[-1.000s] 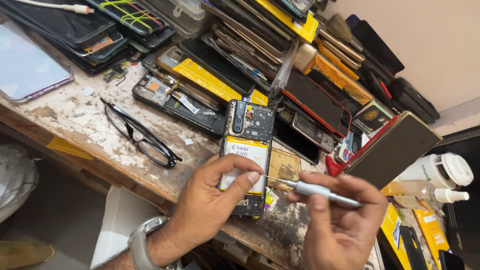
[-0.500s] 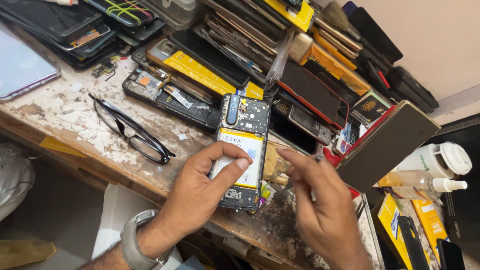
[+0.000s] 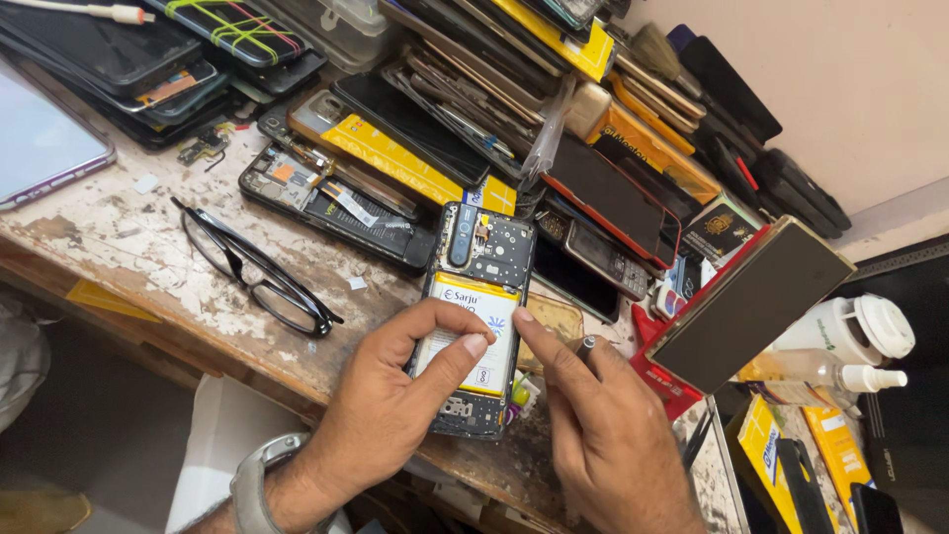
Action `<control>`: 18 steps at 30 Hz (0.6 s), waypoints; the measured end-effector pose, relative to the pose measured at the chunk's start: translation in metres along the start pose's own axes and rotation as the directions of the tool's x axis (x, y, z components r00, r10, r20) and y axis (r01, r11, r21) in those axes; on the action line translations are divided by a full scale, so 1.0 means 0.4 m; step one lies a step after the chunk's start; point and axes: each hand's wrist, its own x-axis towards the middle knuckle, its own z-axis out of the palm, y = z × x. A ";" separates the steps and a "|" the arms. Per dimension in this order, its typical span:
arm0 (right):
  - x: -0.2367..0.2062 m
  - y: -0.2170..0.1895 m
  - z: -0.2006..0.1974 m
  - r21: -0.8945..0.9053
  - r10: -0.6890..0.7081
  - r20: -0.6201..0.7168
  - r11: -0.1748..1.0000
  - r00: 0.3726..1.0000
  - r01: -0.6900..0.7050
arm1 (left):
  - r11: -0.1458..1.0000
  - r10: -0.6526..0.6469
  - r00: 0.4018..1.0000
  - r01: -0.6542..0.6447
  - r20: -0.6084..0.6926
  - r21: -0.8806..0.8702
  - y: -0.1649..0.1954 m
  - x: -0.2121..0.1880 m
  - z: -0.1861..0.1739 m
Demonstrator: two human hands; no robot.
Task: The person uses a precision screwdriver to remove screws from the internal frame of a disassembled smartphone. They then place a small internal component onto the workbench and continue to unscrew and adjust parts within the phone chassis.
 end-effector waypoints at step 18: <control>-0.035 0.039 -0.031 0.261 0.087 -0.204 0.965 0.975 -0.032 | 0.994 -0.002 0.998 -0.005 0.061 0.109 0.017 -0.014 0.003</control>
